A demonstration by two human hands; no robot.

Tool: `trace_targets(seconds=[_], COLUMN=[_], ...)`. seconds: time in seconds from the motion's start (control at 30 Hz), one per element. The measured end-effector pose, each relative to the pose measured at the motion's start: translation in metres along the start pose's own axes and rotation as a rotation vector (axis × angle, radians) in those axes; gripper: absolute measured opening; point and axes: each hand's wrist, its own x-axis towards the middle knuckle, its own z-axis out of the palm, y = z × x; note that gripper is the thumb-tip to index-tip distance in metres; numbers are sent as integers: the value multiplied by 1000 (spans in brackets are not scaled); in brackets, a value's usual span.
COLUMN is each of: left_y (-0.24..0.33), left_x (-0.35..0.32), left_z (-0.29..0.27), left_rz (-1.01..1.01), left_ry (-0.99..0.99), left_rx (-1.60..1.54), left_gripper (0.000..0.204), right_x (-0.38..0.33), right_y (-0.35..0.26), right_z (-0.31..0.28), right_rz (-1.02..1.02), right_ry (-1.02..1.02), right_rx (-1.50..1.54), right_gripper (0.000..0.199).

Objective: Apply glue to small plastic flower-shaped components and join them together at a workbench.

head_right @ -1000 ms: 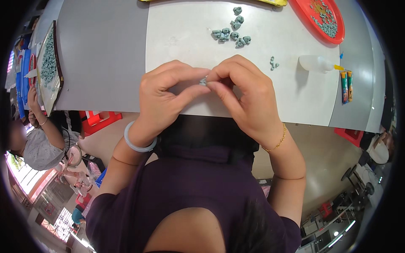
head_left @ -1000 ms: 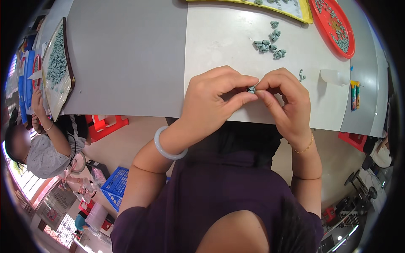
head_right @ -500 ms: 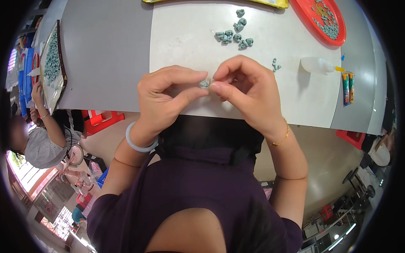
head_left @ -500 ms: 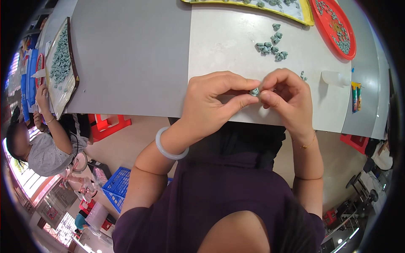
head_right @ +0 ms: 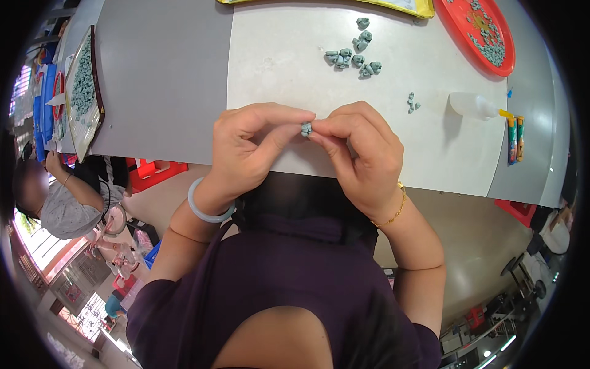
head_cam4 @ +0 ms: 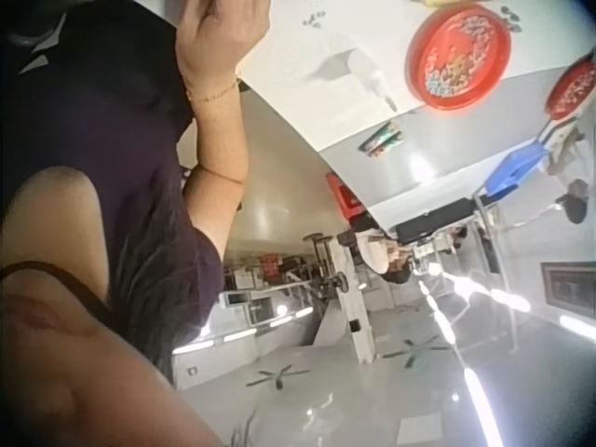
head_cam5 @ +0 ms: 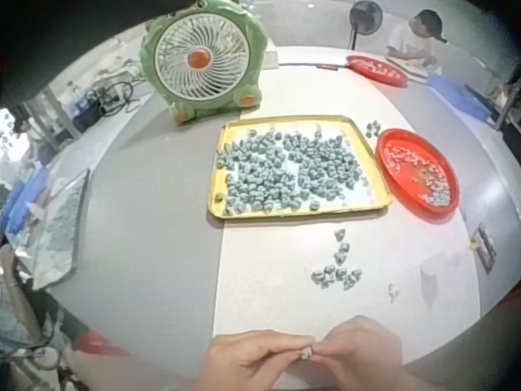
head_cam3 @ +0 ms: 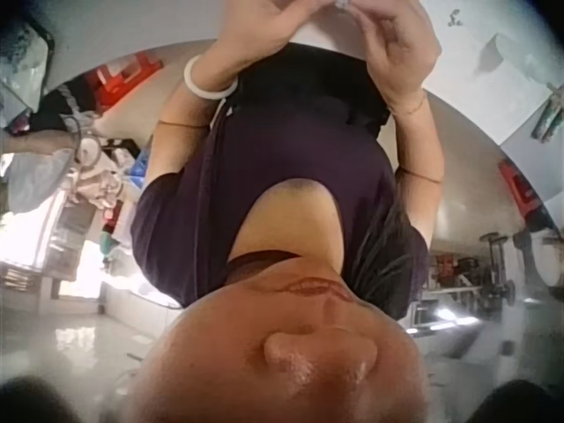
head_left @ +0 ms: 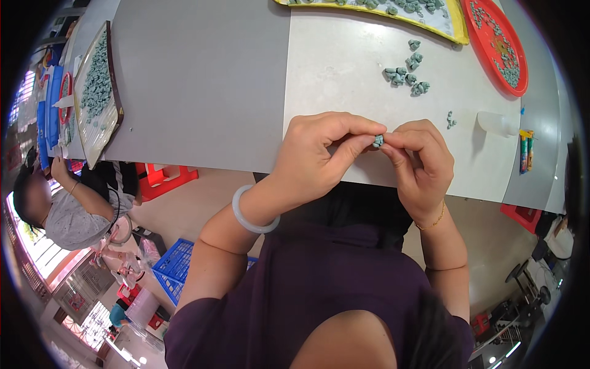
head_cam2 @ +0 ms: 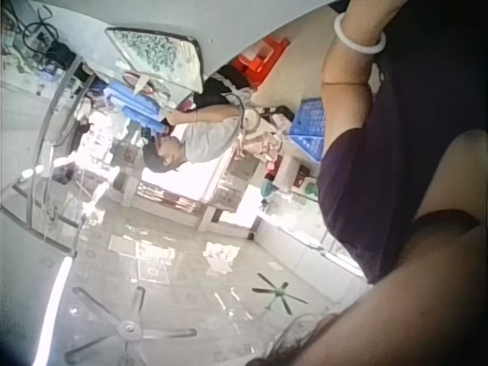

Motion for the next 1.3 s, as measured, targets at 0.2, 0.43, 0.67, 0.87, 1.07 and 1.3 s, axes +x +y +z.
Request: trace_targets(seconds=[0.2, 0.43, 0.67, 0.87, 1.07, 1.3], left_y=[6, 8, 5, 3, -4, 16], left_x=[1, 18, 119, 93, 85, 43], left_z=[-1, -20, -54, -17, 2, -26], left_rz=[-103, -477, -310, 189, 304, -60], left_ry=[7, -171, 81, -96, -281, -142], left_rx=[-61, -382, -116, 546, 652, 222], left_gripper=[13, 16, 26, 33, 24, 14], right_x=[3, 0, -1, 3, 0, -48], right_y=[2, 1, 3, 2, 3, 18], right_z=[0, -4, -9, -9, -9, -50], right_rz=[-4, 113, 141, 153, 159, -190], right_ry=[-7, -32, -50, -78, -57, 391], right_rx=[30, 127, 186, 151, 164, 44], right_gripper=[12, 10, 14, 15, 15, 29])
